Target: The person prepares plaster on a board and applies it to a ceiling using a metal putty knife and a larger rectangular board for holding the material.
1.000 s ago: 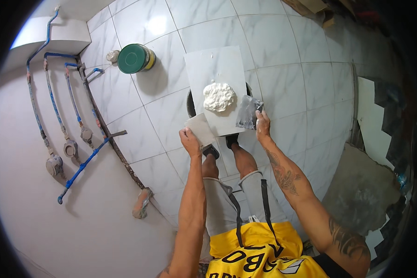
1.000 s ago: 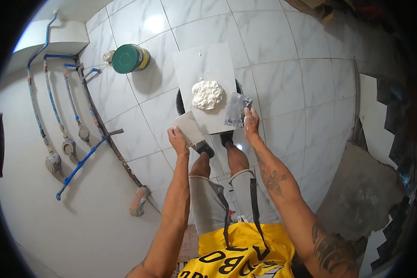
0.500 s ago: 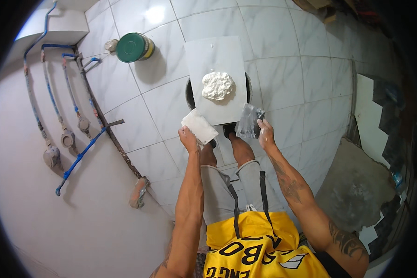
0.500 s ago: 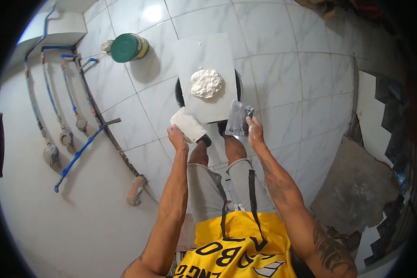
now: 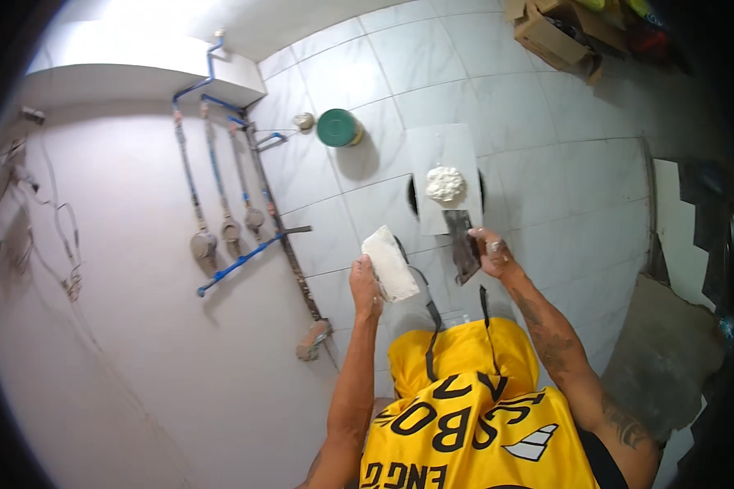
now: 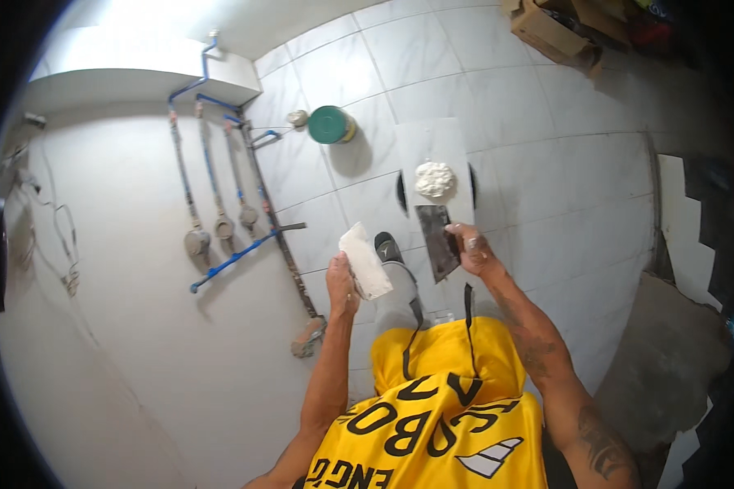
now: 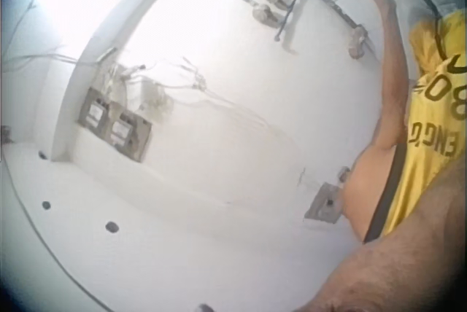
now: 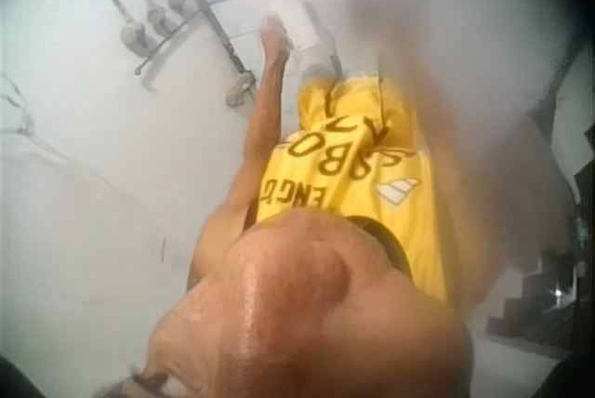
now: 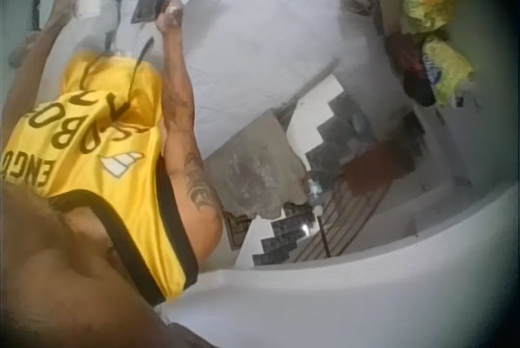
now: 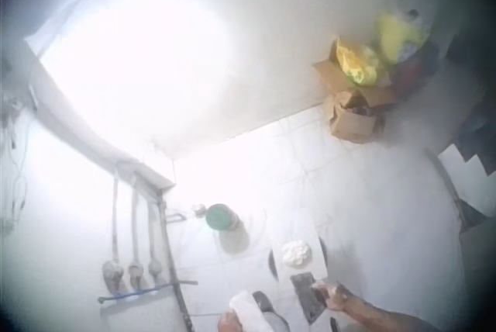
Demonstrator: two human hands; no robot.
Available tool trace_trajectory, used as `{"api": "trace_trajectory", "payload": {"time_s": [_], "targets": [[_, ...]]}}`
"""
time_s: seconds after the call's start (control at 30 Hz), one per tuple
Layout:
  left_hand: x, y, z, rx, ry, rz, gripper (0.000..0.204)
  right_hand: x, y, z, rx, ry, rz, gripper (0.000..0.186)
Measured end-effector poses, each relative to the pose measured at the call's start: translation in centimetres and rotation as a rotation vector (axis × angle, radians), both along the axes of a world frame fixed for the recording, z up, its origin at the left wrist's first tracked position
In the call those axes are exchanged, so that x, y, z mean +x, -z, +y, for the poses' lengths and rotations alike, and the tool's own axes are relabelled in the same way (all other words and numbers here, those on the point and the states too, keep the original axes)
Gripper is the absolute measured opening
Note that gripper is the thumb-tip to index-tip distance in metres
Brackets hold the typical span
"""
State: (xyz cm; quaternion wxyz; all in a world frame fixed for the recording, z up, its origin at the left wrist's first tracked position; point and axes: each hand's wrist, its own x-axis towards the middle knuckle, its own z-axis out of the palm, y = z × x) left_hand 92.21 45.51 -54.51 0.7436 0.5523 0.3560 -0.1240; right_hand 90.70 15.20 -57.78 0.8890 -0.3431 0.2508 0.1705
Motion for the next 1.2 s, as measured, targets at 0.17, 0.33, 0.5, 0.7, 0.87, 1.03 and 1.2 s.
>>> {"api": "trace_trajectory", "payload": {"time_s": [0.17,0.33,0.5,0.7,0.87,1.03,1.2], "targets": [[0.5,-4.9,5.6,-0.019,-0.011,0.033,0.026,-0.9,2.5,1.0,-0.241,-0.079,-0.029,0.039],[-1.4,-3.5,17.6,0.046,0.048,0.000,0.025,2.0,-7.5,5.6,-0.146,-0.030,-0.157,0.037],[2.5,-8.9,26.1,0.058,-0.023,0.008,0.029,1.2,-8.4,9.2,-0.180,0.238,0.110,0.036],[9.9,-8.8,32.0,0.196,0.013,-0.095,0.031,1.0,-11.1,11.0,-0.251,0.470,0.318,0.029],[16.0,-8.6,30.0,-0.036,0.019,-0.139,0.031,1.3,-10.0,9.6,-0.269,0.500,0.312,0.036],[20.8,-10.1,28.0,-0.060,0.151,-0.250,0.034,8.0,-9.0,10.2,-0.190,0.567,0.267,0.031],[28.0,-12.5,27.6,0.058,0.068,-0.253,0.031,19.2,-9.5,11.9,-0.268,0.417,-0.001,0.029]]}}
